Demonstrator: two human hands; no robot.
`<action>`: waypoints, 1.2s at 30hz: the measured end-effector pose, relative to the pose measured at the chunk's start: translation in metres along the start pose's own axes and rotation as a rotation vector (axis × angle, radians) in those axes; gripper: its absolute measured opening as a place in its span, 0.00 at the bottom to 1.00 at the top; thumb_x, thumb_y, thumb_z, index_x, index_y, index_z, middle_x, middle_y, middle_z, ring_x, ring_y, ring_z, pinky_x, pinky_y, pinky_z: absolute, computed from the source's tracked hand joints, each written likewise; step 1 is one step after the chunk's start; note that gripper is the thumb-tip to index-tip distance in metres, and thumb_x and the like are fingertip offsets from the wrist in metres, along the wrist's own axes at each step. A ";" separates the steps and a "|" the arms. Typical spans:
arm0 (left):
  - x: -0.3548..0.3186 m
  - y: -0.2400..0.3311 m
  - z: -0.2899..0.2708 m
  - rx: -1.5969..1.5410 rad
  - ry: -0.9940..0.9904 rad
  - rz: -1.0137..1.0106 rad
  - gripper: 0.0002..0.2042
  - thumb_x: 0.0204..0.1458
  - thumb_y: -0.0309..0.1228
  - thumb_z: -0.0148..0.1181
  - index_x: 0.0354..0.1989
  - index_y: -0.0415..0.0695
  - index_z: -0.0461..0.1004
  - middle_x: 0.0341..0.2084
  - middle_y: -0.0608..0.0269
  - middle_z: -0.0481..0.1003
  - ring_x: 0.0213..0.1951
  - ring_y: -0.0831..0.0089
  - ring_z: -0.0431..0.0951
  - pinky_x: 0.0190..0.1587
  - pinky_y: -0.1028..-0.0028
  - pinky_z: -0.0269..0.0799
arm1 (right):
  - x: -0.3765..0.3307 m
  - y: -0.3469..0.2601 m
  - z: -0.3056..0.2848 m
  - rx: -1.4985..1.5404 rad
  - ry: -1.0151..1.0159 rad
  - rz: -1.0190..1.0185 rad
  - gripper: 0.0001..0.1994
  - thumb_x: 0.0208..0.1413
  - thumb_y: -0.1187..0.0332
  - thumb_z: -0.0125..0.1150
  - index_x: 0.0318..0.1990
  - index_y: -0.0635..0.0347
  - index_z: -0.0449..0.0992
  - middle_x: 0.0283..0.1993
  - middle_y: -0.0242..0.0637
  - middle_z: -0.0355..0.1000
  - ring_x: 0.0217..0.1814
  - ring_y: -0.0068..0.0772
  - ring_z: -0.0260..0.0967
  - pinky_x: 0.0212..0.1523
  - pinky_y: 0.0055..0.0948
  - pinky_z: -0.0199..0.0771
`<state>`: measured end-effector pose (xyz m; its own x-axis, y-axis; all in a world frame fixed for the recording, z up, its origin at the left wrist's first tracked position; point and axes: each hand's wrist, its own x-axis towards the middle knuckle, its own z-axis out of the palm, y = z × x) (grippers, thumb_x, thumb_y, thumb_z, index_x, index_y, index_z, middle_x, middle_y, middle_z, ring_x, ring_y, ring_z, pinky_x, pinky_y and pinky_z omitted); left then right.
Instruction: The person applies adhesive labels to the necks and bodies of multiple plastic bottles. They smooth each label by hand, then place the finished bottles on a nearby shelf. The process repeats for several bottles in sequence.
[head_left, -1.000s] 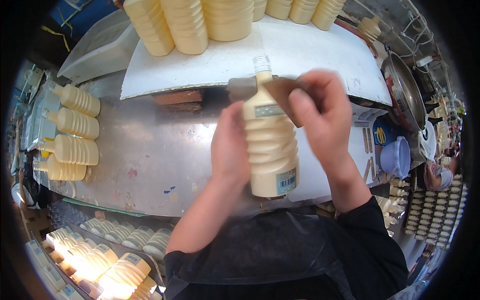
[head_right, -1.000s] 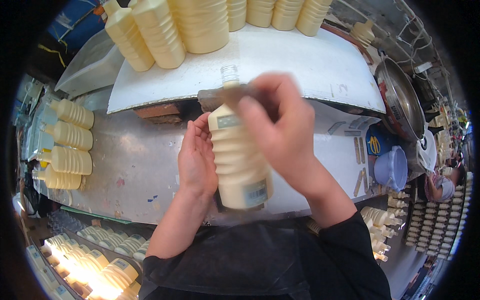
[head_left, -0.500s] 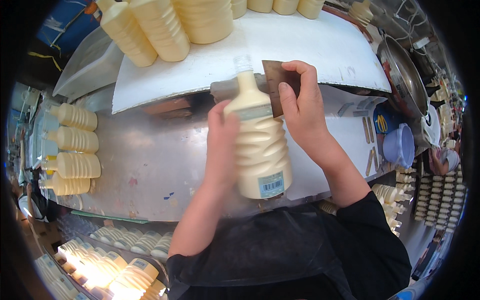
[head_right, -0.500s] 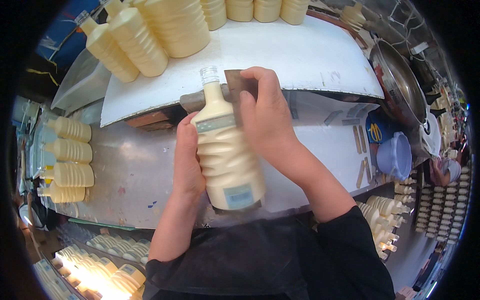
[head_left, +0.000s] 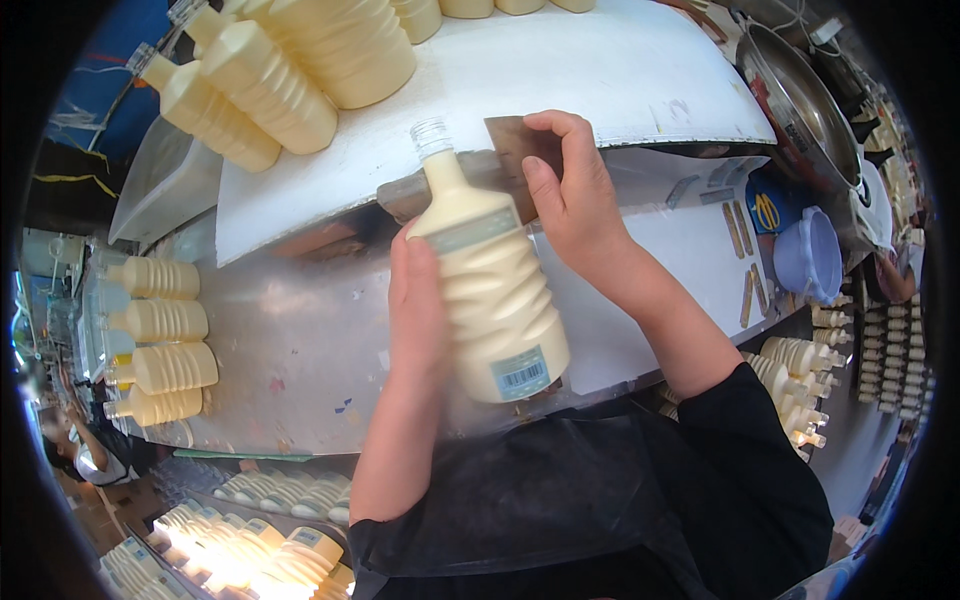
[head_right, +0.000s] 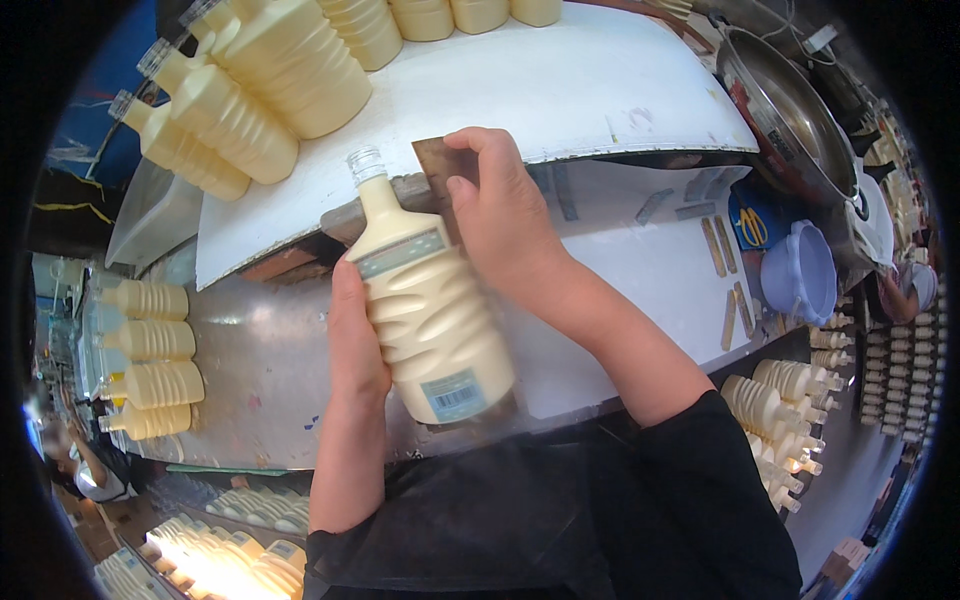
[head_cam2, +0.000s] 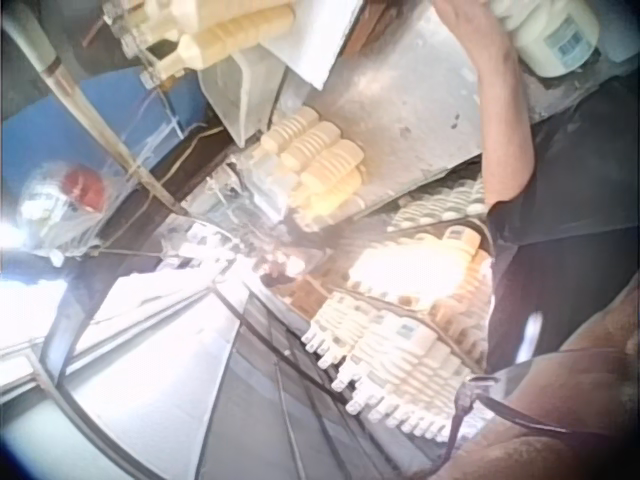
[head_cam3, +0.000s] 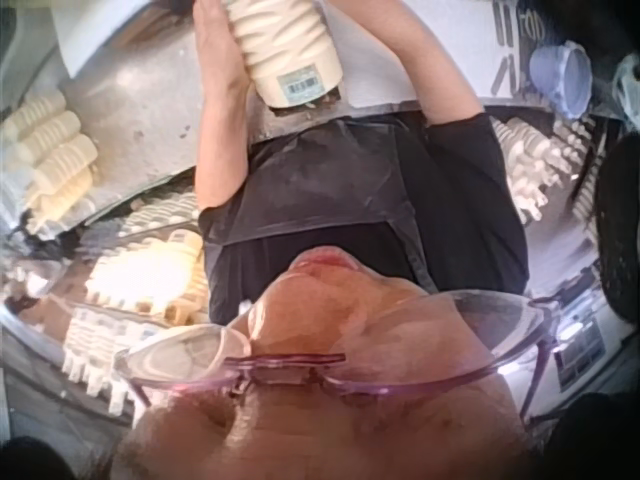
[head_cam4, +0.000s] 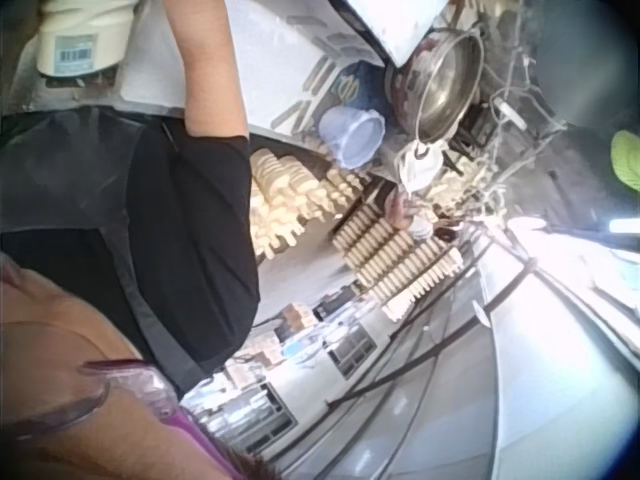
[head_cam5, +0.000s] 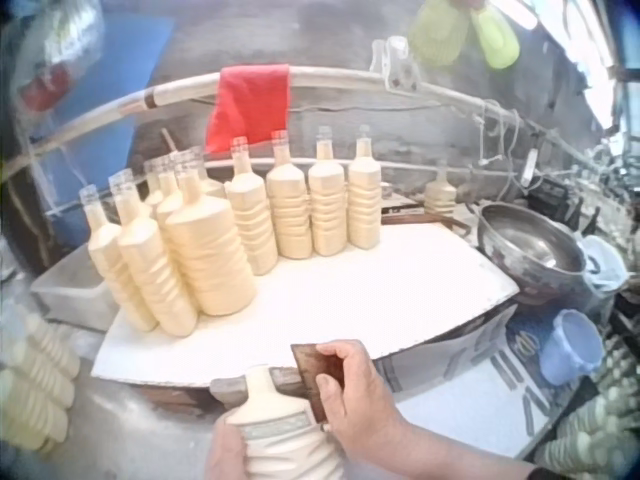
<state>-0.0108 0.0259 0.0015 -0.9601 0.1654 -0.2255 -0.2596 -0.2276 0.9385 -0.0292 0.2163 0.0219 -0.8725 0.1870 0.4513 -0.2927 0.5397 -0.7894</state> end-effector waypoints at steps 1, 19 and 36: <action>0.000 0.002 0.002 -0.049 0.015 -0.042 0.25 0.71 0.46 0.44 0.67 0.39 0.62 0.55 0.55 0.73 0.55 0.70 0.73 0.61 0.68 0.67 | 0.001 0.000 -0.004 -0.008 -0.009 0.011 0.19 0.62 0.75 0.55 0.60 0.63 0.62 0.59 0.50 0.66 0.62 0.55 0.68 0.62 0.43 0.68; 0.011 -0.013 -0.014 0.067 -0.012 -0.036 0.27 0.73 0.47 0.37 0.63 0.35 0.68 0.57 0.49 0.75 0.56 0.61 0.78 0.58 0.62 0.76 | 0.001 -0.003 -0.013 0.221 -0.020 0.086 0.20 0.66 0.74 0.56 0.63 0.61 0.64 0.57 0.38 0.70 0.59 0.31 0.69 0.61 0.30 0.69; 0.008 0.020 0.013 0.508 0.121 0.299 0.27 0.52 0.35 0.69 0.56 0.35 0.66 0.51 0.53 0.66 0.55 0.64 0.69 0.60 0.65 0.66 | -0.005 -0.015 -0.016 0.197 -0.409 0.507 0.23 0.51 0.55 0.75 0.45 0.63 0.77 0.23 0.28 0.70 0.26 0.17 0.65 0.29 0.25 0.68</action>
<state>-0.0221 0.0351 0.0222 -0.9966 0.0474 0.0674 0.0770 0.2449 0.9665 -0.0141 0.2205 0.0377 -0.9870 0.0308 -0.1579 0.1598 0.3007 -0.9402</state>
